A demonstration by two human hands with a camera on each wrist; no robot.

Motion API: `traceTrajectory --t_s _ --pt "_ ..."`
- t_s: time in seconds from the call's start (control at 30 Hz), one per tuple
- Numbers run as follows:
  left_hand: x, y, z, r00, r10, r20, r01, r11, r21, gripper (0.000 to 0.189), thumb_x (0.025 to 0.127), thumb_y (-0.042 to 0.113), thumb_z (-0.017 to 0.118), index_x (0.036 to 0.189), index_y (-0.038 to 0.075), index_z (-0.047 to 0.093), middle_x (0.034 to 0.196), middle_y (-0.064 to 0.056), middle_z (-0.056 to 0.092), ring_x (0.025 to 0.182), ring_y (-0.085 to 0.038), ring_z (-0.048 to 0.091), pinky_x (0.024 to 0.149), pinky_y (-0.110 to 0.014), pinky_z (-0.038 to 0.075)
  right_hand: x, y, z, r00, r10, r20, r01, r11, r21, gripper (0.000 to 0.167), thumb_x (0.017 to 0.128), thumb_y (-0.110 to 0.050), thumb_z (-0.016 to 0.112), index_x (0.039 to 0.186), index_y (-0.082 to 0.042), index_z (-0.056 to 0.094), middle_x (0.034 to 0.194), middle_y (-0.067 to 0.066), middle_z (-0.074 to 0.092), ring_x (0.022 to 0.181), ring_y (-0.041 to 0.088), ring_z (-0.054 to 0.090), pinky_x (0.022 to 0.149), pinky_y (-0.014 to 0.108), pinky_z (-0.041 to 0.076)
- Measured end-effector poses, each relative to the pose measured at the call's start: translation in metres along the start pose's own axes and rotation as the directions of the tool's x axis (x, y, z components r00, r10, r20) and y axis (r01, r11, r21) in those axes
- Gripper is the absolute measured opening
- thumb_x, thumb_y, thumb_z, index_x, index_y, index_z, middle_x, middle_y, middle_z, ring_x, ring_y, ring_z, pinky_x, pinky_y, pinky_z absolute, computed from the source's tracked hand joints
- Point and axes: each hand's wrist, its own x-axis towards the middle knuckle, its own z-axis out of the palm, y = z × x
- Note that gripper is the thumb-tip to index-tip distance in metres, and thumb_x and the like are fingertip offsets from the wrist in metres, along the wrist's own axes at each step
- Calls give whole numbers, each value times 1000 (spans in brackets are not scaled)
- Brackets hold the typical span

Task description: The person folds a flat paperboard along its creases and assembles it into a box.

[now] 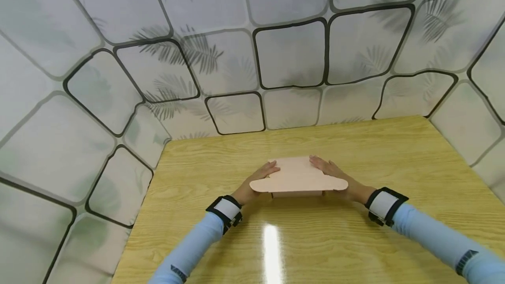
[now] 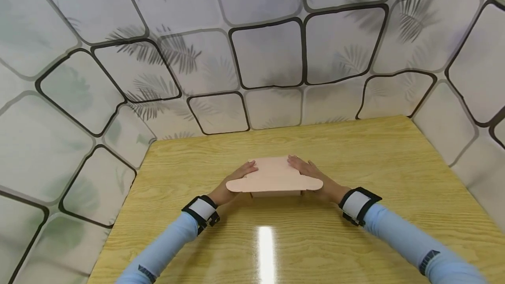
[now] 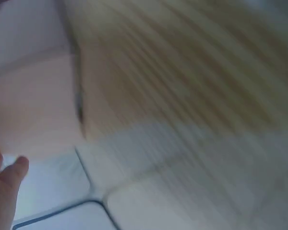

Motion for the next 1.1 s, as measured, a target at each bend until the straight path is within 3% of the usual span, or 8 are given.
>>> traceTrajectory --t_s 0.17,0.33,0.4,0.47,0.63,0.8,0.87,1.1 --pt "-13 -9 -11 982 9 188 -64 955 290 80 85 -8 65 153 12 29 160 -16 20 147 -36 19 114 -53 29 -10 6 -18 978 -69 197 146 900 -412 82 88 -24 65 155 -7 20 163 8 14 151 13 2 120 42 -10" --pt "-13 -10 -20 956 24 291 -216 728 650 84 81 -17 63 151 15 32 158 -13 27 139 -33 38 102 -45 46 -11 8 -33 948 -139 286 305 653 -693 90 76 8 69 153 -19 30 159 4 27 150 13 12 122 41 2" --pt "-11 -7 -22 949 0 316 -235 669 705 71 88 -3 65 150 17 36 157 -11 29 136 -32 43 97 -44 50 -12 8 -36 945 -151 291 320 620 -717 92 74 14 67 151 -24 35 156 3 33 148 13 19 122 41 4" --pt "-9 -6 -23 943 -24 332 -241 639 730 62 93 9 62 149 20 38 158 -9 30 135 -32 45 95 -44 52 -12 6 -38 946 -137 294 311 639 -703 98 68 22 65 150 -26 38 155 3 37 146 16 27 122 44 10" --pt "-6 -1 -27 938 -9 347 -253 667 701 59 94 -2 57 148 18 41 155 -13 35 136 -30 43 104 -40 45 -6 -2 -38 955 -48 293 232 738 -633 75 82 8 66 146 -23 44 149 9 44 138 27 40 104 63 36" --pt "0 7 -25 953 -65 297 -108 841 530 41 100 10 52 140 12 49 152 -16 37 137 -33 41 109 -42 40 2 -14 -34 966 118 228 -18 918 -396 44 96 -22 59 140 -17 54 147 15 46 142 29 32 108 57 30" --pt "4 9 -21 959 -95 268 -50 872 488 37 101 24 52 137 13 50 151 -16 38 133 -32 45 103 -40 45 3 -17 -31 973 134 189 -62 937 -343 46 94 -30 62 137 -15 57 146 14 48 141 31 33 110 50 27" --pt "9 12 -11 974 -103 200 -26 832 554 44 93 38 61 129 17 50 142 -13 43 121 -27 55 81 -31 55 0 -11 -22 993 34 115 20 900 -435 52 84 -35 73 130 -15 62 139 12 55 133 32 41 109 36 33"
